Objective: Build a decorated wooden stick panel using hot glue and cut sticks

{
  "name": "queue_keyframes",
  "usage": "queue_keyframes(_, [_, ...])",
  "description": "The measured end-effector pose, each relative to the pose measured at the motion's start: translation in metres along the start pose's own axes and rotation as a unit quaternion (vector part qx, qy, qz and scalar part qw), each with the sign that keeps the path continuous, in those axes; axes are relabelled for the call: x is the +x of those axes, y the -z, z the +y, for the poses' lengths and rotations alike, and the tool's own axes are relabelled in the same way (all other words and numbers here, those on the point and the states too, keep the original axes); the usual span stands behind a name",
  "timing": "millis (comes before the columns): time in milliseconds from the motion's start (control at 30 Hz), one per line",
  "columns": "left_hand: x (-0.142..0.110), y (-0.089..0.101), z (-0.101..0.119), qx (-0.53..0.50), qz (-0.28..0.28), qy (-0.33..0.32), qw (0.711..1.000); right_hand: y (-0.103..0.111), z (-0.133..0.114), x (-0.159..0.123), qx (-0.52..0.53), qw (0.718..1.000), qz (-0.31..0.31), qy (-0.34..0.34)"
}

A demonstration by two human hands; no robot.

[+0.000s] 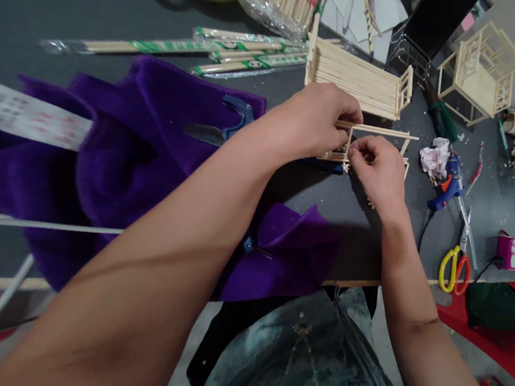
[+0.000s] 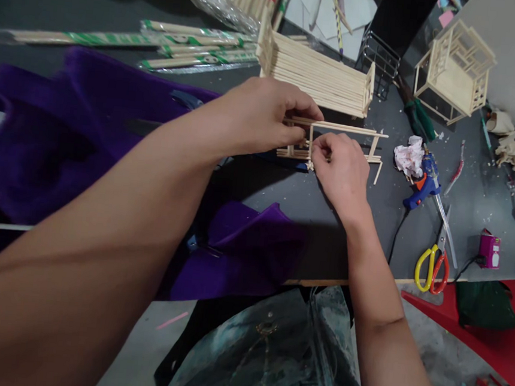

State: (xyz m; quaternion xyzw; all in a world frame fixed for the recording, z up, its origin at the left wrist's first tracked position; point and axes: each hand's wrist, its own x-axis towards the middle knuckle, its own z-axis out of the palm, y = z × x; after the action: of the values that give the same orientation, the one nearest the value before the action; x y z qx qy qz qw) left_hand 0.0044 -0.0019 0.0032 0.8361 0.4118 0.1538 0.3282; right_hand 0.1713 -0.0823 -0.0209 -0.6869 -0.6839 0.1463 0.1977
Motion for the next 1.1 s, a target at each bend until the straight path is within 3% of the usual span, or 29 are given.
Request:
queue_keyframes(467, [0.004,-0.014,-0.026,-0.084,0.041,-0.034,0.995,0.0,0.0,0.0,-0.005,1.0,-0.006,0.002])
queue_keyframes(900, [0.002,-0.01,-0.018,-0.103,0.036,-0.021,0.994,0.001,-0.002,0.0,-0.012,1.0,-0.009,-0.001])
queue_keyframes(1100, [0.002,-0.009,-0.016,-0.063,0.045,-0.03,0.997,0.0,-0.001,-0.001,-0.009,1.0,-0.006,0.005])
